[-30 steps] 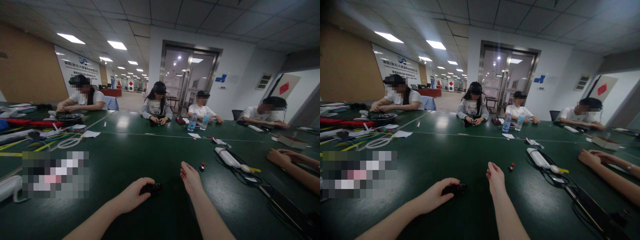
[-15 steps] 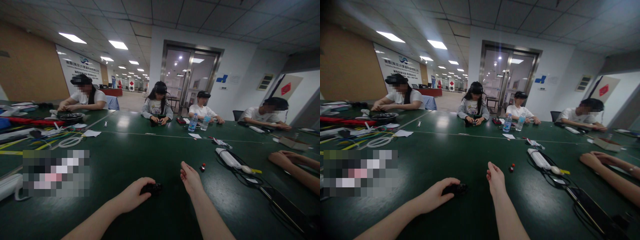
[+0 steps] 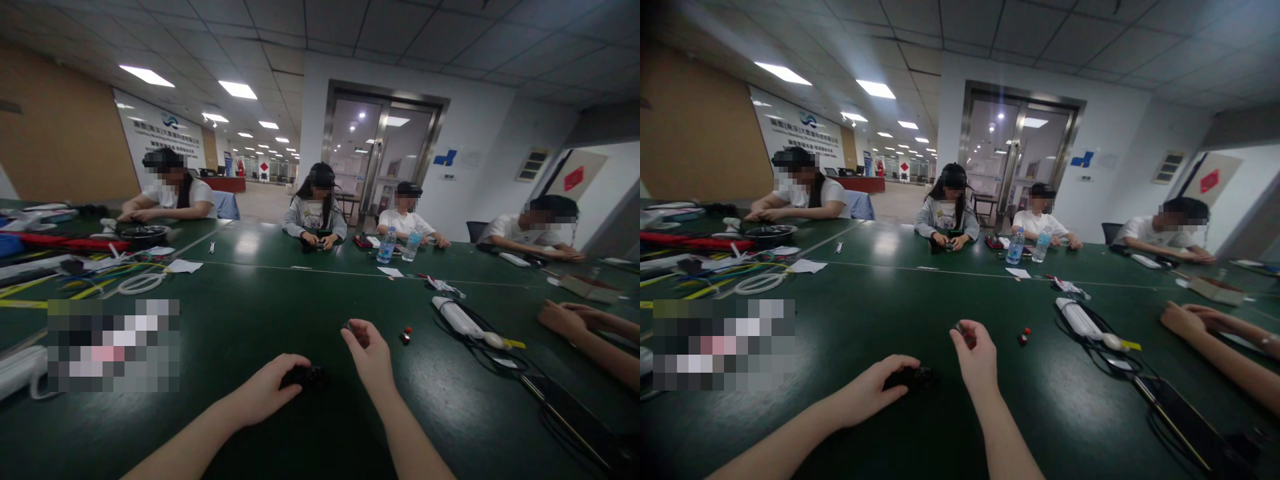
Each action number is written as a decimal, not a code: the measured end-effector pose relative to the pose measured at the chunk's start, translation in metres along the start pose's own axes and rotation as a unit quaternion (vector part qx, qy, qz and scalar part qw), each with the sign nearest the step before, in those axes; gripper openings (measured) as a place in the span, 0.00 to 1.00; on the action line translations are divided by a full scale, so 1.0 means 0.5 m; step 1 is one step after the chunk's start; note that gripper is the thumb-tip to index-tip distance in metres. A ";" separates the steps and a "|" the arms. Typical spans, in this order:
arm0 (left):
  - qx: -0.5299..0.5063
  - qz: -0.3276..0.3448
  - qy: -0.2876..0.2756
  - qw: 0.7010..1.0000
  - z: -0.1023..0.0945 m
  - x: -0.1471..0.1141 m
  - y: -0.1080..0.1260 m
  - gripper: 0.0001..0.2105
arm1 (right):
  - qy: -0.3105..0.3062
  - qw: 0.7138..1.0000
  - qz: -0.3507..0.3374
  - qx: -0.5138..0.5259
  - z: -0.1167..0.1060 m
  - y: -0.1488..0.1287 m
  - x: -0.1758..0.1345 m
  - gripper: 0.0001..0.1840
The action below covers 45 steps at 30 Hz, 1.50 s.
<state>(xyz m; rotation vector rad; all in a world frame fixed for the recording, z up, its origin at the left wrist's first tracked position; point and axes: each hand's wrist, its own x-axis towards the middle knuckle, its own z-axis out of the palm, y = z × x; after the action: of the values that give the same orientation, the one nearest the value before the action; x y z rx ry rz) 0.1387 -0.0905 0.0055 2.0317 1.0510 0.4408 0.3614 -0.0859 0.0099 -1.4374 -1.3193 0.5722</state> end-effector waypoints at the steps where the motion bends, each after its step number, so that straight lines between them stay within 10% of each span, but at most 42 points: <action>1: -0.001 0.004 0.002 1.000 0.002 0.001 -0.003 0.19 | -0.043 0.999 -0.018 -0.012 0.005 -0.008 -0.006 0.15; 11: -0.016 0.041 0.000 0.999 0.005 0.004 0.003 0.18 | -0.330 0.935 -0.021 -0.126 0.030 -0.019 -0.044 0.10; 39: 0.047 0.067 -0.028 0.996 0.006 0.006 0.004 0.16 | -0.346 0.926 -0.037 -0.142 0.029 -0.025 -0.048 0.14; 45: 0.133 0.036 0.037 0.990 -0.069 0.005 -0.052 0.17 | -0.272 0.955 0.021 -0.114 0.013 -0.002 -0.026 0.17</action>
<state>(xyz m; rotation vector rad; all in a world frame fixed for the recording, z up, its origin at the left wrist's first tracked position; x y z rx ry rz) 0.1056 -0.0627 0.0070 2.3106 1.1329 0.4352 0.3517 -0.0955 0.0046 -1.5573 -1.8369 0.9132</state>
